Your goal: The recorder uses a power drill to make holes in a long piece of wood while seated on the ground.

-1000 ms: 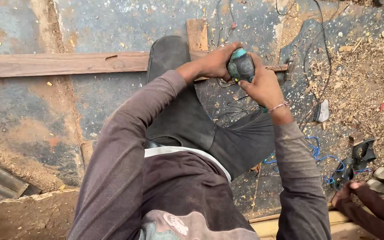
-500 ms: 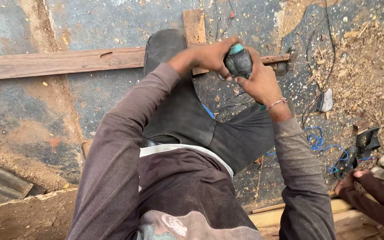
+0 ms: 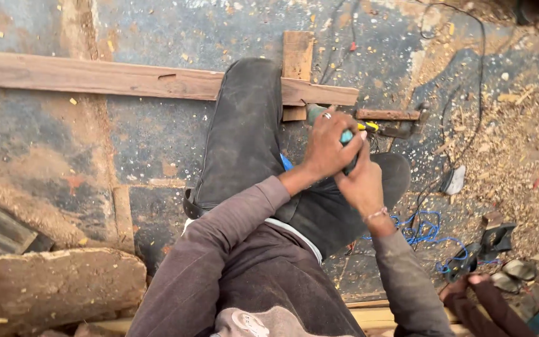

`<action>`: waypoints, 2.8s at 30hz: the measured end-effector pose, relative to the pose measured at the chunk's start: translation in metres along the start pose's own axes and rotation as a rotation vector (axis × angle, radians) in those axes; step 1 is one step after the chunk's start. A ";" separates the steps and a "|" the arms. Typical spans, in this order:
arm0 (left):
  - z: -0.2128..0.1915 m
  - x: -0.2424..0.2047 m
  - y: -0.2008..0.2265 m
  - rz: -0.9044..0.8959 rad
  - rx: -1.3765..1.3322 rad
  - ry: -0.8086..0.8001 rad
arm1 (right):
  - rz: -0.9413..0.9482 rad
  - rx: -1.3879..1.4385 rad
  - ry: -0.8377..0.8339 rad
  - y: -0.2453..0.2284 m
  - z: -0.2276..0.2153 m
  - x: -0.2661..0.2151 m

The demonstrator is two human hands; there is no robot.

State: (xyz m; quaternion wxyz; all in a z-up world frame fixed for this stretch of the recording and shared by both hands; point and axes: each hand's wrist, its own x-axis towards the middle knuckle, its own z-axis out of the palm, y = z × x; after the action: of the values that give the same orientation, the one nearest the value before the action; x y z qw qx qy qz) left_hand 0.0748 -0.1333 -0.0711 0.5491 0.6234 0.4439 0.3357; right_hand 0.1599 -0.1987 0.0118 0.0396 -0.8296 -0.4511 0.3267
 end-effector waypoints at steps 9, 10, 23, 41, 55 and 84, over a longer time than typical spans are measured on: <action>-0.009 0.000 0.021 0.066 -0.078 0.053 | -0.017 -0.127 -0.176 0.000 -0.025 0.009; -0.010 0.002 0.022 0.048 -0.078 0.045 | -0.017 -0.137 -0.197 -0.004 -0.030 0.011; -0.033 -0.008 0.015 0.015 -0.193 -0.003 | -0.032 -0.177 -0.250 -0.034 -0.031 0.009; -0.041 -0.019 -0.005 0.086 -0.116 -0.124 | 0.097 0.018 -0.111 -0.024 0.015 -0.015; -0.055 0.002 0.013 -0.045 -0.115 -0.312 | 0.252 0.160 -0.236 -0.040 -0.003 -0.007; -0.054 0.011 0.008 -0.089 -0.095 -0.302 | 0.109 0.167 -0.292 -0.037 -0.022 0.019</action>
State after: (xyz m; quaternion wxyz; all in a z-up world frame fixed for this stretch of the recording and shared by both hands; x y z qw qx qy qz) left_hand 0.0315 -0.1018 -0.0548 0.6529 0.6198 0.3670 0.2343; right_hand 0.1531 -0.1566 0.0330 0.0247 -0.7905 -0.3775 0.4816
